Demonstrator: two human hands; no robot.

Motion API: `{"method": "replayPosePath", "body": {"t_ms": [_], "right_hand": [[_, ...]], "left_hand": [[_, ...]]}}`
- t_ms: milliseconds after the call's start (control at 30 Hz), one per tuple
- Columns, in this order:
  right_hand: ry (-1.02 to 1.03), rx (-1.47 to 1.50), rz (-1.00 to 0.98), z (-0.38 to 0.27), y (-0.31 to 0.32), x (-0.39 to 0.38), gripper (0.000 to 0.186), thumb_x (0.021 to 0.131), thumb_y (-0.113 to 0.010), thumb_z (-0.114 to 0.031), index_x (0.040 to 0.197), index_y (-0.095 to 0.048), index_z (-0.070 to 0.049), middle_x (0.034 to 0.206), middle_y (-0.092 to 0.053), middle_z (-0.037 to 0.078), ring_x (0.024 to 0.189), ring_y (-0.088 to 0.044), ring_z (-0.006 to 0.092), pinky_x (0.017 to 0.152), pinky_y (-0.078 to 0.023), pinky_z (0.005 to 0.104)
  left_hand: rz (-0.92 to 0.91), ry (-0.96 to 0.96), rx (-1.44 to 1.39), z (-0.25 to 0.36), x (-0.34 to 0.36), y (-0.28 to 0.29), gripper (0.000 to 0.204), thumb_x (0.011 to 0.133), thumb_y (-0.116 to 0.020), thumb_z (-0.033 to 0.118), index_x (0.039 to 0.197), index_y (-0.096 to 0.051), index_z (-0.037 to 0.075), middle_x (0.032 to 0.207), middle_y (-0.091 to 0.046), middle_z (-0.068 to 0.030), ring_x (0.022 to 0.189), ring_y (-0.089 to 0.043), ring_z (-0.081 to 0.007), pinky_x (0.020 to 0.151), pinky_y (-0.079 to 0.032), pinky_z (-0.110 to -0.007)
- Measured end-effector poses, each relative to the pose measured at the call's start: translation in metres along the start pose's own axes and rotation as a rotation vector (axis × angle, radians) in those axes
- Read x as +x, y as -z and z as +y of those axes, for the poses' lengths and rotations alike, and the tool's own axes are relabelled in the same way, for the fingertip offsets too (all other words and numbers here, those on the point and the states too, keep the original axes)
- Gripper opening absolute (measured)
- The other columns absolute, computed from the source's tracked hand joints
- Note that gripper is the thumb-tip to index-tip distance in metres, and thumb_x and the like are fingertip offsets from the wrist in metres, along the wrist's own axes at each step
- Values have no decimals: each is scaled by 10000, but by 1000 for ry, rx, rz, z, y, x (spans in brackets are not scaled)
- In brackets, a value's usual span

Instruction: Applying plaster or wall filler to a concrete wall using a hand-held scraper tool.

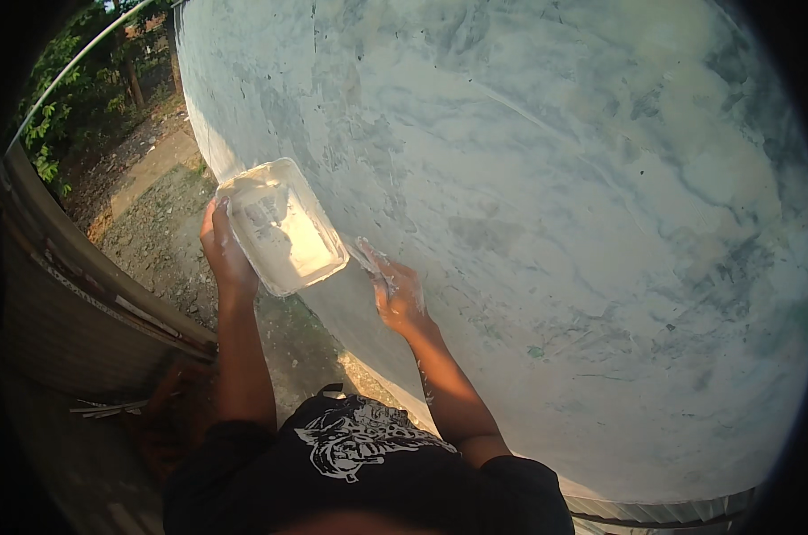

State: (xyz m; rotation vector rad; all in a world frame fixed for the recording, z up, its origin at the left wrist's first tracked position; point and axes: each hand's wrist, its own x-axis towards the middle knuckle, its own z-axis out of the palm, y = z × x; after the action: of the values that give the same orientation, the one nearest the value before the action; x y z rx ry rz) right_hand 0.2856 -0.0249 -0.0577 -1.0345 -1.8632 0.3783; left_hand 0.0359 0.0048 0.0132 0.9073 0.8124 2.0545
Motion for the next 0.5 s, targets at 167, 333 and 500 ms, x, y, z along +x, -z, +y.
{"method": "replayPosePath", "body": {"t_ms": [167,333,500], "right_hand": [[-144,-77,92,7,25,25,307,952,-643,-150,1217,-656,5,925,-707,214,759,-652,288,761,-515,345],[-7,-113,148,-32,52,62,289,939,-663,-148,1187,-658,1,953,-711,230,807,-702,329,780,-529,358],[179,-510,-94,-70,55,88,270,922,-673,-147,1169,-682,-38,1006,-733,192,842,-701,377,717,-560,414]], "left_hand": [[-2,-94,184,3,1,2,305,1028,-534,201,1175,-604,-57,979,-651,-66,843,-606,-92,751,-503,-252],[-54,-207,382,1,1,6,335,991,-629,170,1201,-625,-90,955,-645,-61,730,-576,-74,645,-478,-231],[-197,-107,515,-1,-4,1,387,966,-681,183,1234,-637,-94,934,-650,-76,735,-581,-84,643,-486,-255]]}}
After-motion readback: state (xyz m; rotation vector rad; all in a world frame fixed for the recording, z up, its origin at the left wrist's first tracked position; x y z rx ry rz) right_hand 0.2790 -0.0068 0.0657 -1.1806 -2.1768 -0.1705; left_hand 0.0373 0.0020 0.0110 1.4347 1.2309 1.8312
